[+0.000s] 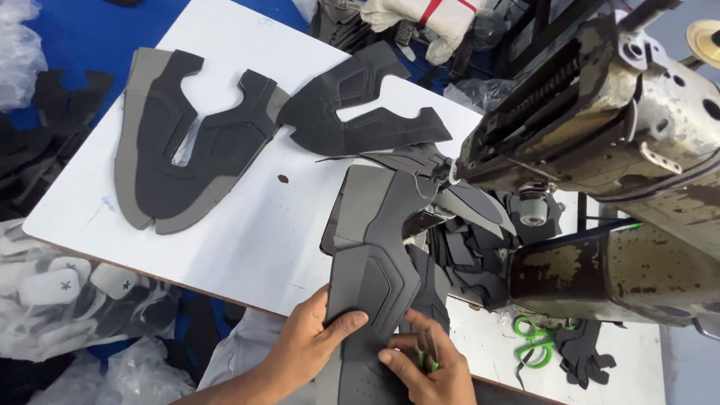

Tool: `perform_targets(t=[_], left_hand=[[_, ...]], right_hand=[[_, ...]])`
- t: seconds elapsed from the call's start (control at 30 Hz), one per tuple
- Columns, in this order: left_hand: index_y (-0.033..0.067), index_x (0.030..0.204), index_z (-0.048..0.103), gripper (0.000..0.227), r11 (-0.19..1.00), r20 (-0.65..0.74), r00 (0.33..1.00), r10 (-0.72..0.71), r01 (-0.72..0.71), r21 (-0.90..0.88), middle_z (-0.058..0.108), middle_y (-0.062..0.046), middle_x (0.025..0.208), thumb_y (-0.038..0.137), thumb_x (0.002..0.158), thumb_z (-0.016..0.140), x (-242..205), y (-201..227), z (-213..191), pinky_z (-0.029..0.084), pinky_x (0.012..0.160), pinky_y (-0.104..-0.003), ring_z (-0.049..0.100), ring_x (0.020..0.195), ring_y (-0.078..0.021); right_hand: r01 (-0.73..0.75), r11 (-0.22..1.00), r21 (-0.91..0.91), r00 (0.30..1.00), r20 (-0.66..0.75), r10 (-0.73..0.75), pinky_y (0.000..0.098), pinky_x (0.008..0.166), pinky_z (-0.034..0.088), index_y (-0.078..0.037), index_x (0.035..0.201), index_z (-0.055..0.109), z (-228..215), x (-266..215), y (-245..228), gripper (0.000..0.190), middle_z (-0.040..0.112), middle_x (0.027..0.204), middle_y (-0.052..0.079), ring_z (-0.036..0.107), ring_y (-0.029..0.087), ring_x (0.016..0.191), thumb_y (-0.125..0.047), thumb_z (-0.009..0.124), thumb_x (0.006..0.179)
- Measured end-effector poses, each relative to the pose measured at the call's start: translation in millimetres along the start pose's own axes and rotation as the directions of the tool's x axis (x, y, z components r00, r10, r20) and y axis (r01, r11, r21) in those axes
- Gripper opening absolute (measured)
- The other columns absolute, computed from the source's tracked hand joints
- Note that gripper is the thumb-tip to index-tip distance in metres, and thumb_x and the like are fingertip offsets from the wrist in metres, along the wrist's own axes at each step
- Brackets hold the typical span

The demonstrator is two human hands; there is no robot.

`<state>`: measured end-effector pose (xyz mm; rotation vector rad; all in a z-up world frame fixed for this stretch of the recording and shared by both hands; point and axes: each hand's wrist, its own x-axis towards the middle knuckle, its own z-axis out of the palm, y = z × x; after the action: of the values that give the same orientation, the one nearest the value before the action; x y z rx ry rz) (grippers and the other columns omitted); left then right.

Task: The person sews gray and black synthetic material parts using an industrial sewing machine. They guide the material under the needle, stitch along the edges, and then use green-handled scissors to cut the thread. The person repeats this process for multiple parts, handling them one at a time.

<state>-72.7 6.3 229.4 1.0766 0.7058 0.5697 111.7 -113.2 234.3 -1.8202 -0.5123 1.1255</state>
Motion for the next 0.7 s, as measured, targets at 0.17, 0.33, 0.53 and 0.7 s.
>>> perform_targets(t=[0.17,0.33,0.53,0.7], left_hand=[[-0.0022,0.120,0.065,0.044,0.995,-0.028,1.000,-0.007,0.009,0.097,0.077,-0.009,0.103,0.035,0.096,0.065,-1,-2,1,0.057,0.083,-0.028,0.069,0.094,-0.0119],[-0.0022,0.110,0.069,0.044,0.976,-0.059,0.992,-0.114,0.123,0.180,0.074,-0.009,0.086,0.039,0.097,0.062,-3,-5,-4,0.054,0.071,-0.030,0.064,0.078,-0.0127],[-0.0001,0.100,0.070,0.046,0.967,0.010,0.997,-0.079,0.074,0.246,0.076,-0.004,0.079,0.045,0.093,0.066,0,3,-8,0.055,0.064,-0.027,0.067,0.072,-0.0074],[-0.0068,0.078,0.067,0.058,0.807,-0.016,0.962,-0.272,0.237,0.541,0.058,-0.013,0.059,0.050,0.086,0.077,5,11,-14,0.040,0.050,-0.035,0.047,0.055,-0.0150]], right_hand=[[-0.065,0.976,-0.206,0.997,-0.053,0.055,0.0335,0.078,0.064,-0.007,0.136,0.059,9,-5,-8,0.061,0.079,0.084,0.015,0.079,0.019,0.085,-0.009,0.083,0.079],[-0.041,0.975,-0.218,0.999,-0.023,0.037,0.0300,0.069,0.060,-0.010,0.128,0.059,12,-3,-4,0.059,0.074,0.077,0.010,0.074,0.014,0.075,-0.007,0.087,0.075],[-0.182,0.964,-0.196,0.983,-0.007,0.184,0.0308,0.043,0.039,-0.006,0.096,0.062,6,-4,-12,0.038,0.063,0.065,0.008,0.055,0.015,0.048,-0.015,0.091,0.074],[-0.136,0.958,-0.253,0.989,0.018,0.146,0.0291,0.041,0.040,-0.005,0.078,0.062,9,-3,-14,0.032,0.063,0.058,0.004,0.054,0.013,0.045,-0.018,0.090,0.072]])
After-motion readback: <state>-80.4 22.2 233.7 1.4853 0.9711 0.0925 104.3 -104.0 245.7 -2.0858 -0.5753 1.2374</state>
